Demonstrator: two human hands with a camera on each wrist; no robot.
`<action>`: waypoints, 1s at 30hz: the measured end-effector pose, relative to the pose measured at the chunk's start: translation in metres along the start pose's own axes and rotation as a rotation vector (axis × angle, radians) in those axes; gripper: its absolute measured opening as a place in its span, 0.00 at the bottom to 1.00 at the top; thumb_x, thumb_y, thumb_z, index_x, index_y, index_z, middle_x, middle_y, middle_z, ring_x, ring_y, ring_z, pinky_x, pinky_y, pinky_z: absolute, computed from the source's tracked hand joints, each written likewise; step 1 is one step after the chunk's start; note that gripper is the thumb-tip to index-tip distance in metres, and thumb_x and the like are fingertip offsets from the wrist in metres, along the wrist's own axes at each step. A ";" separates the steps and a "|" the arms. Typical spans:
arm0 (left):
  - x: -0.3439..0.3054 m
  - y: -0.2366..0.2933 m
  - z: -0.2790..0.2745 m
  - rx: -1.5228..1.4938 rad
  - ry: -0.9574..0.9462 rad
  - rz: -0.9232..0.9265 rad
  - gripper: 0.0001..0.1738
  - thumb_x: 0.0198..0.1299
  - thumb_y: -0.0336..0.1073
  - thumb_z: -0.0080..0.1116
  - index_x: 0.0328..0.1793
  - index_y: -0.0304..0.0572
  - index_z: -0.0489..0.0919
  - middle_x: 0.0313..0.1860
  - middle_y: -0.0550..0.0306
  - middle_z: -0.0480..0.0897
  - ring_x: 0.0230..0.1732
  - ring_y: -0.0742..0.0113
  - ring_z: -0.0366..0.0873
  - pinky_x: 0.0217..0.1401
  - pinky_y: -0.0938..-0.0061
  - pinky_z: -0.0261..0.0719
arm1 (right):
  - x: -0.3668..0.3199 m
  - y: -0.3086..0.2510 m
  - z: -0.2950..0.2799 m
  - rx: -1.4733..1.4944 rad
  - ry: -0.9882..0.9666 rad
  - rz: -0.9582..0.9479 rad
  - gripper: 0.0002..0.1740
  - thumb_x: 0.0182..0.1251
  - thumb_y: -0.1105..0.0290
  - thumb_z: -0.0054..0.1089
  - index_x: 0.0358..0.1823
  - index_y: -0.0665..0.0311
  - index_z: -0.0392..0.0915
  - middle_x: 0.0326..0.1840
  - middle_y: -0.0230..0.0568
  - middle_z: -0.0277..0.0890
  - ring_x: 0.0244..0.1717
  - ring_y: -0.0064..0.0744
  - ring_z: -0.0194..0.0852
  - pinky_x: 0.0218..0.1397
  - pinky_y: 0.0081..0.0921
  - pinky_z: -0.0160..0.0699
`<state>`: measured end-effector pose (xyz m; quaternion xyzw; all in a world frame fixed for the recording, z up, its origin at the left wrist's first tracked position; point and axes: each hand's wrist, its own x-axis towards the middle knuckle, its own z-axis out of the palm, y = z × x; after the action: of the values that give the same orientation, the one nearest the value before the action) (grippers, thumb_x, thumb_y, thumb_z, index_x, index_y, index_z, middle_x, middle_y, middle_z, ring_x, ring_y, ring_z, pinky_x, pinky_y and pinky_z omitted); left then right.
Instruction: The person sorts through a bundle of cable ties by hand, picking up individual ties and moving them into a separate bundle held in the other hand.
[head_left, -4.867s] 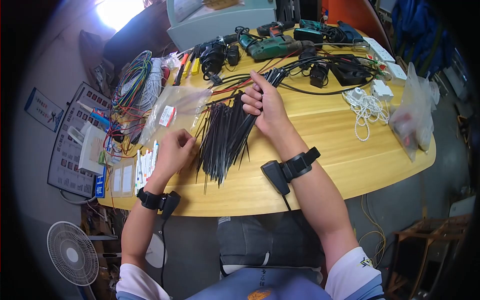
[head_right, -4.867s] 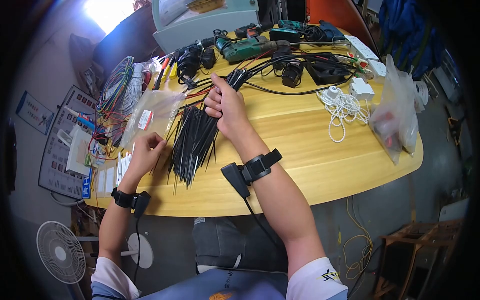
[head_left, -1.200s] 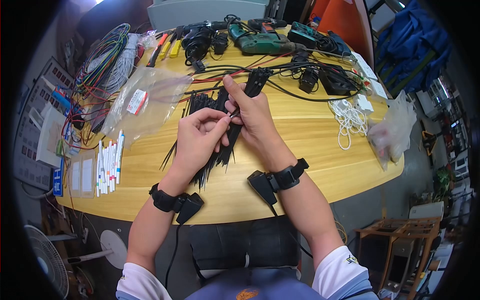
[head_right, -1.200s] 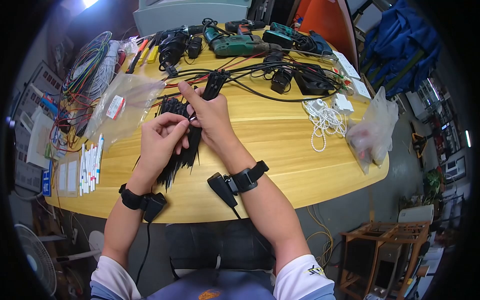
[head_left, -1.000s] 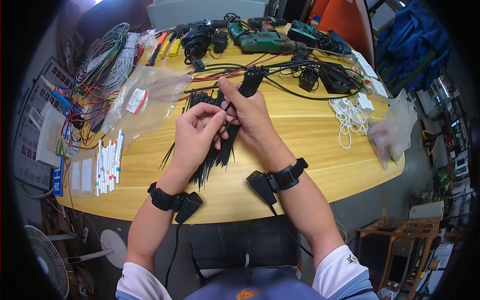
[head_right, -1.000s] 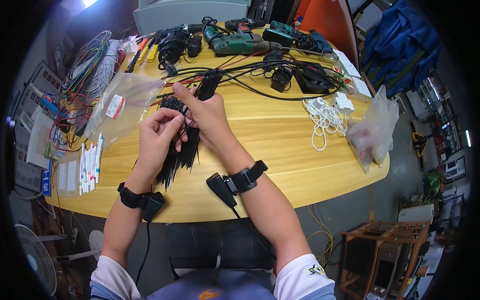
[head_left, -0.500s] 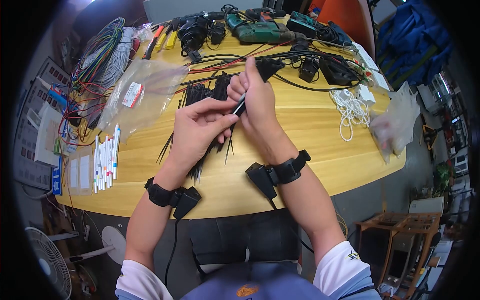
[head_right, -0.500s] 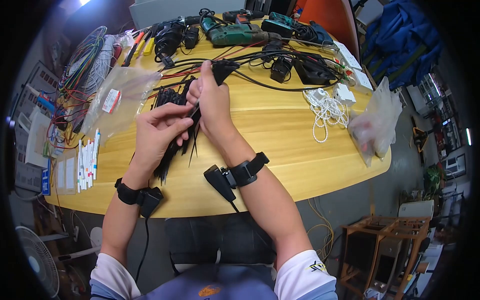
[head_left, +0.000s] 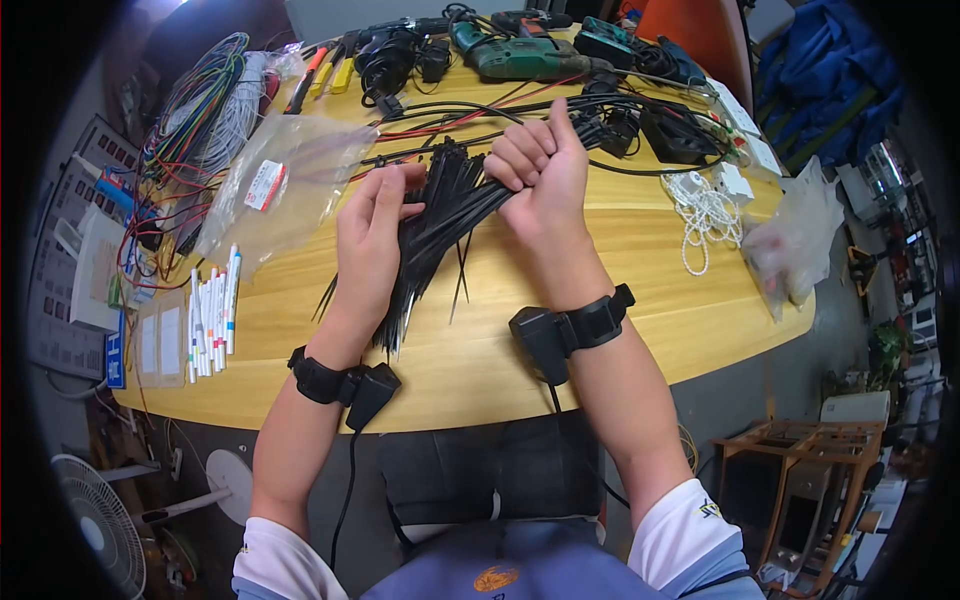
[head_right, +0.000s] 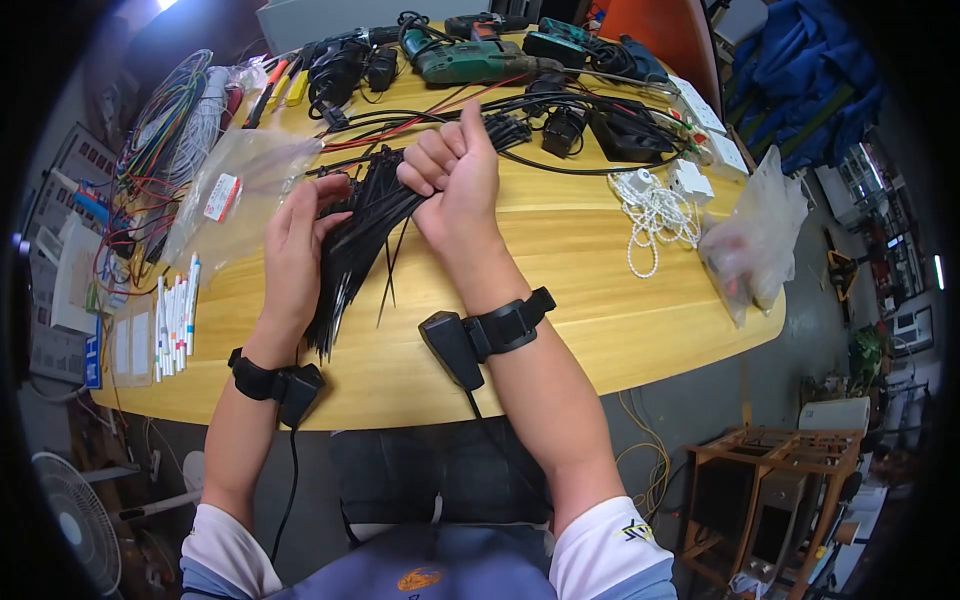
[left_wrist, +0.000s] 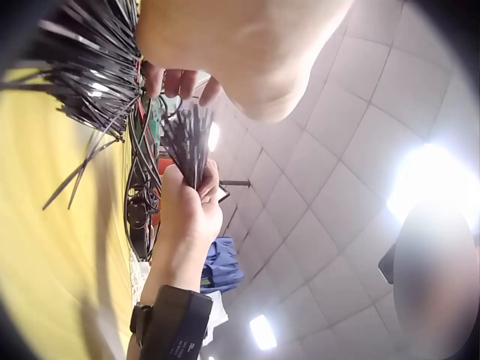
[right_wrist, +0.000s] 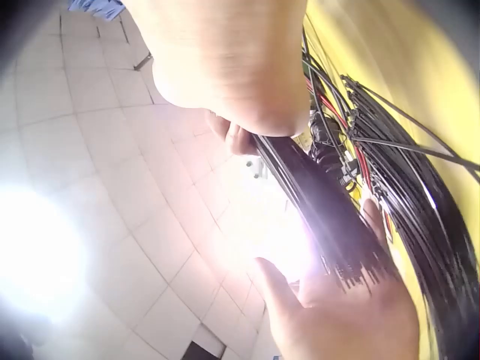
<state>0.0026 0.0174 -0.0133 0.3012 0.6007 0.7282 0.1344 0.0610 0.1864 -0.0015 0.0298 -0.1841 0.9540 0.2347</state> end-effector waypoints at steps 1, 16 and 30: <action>0.001 -0.002 -0.001 -0.076 0.008 -0.033 0.29 0.77 0.53 0.38 0.55 0.32 0.78 0.51 0.52 0.81 0.57 0.66 0.76 0.61 0.70 0.73 | 0.000 -0.001 0.000 0.041 -0.010 -0.021 0.28 0.80 0.46 0.39 0.19 0.50 0.55 0.14 0.21 0.43 0.13 0.17 0.37 0.18 0.20 0.40; -0.004 -0.005 0.008 -0.326 0.070 -0.070 0.37 0.76 0.62 0.27 0.58 0.32 0.71 0.58 0.46 0.74 0.64 0.60 0.71 0.68 0.61 0.71 | -0.009 0.029 0.010 -0.054 0.117 -0.048 0.29 0.79 0.46 0.43 0.19 0.52 0.55 0.17 0.25 0.49 0.19 0.23 0.47 0.26 0.23 0.55; -0.003 -0.007 0.003 -0.492 -0.024 -0.243 0.36 0.76 0.61 0.28 0.58 0.31 0.72 0.56 0.43 0.78 0.60 0.56 0.76 0.67 0.57 0.74 | -0.001 0.015 0.004 0.001 0.134 -0.153 0.26 0.77 0.44 0.45 0.28 0.57 0.66 0.29 0.34 0.70 0.37 0.35 0.74 0.48 0.35 0.73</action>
<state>0.0062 0.0199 -0.0204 0.1938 0.4361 0.8270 0.2972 0.0546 0.1728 -0.0033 -0.0200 -0.1647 0.9332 0.3188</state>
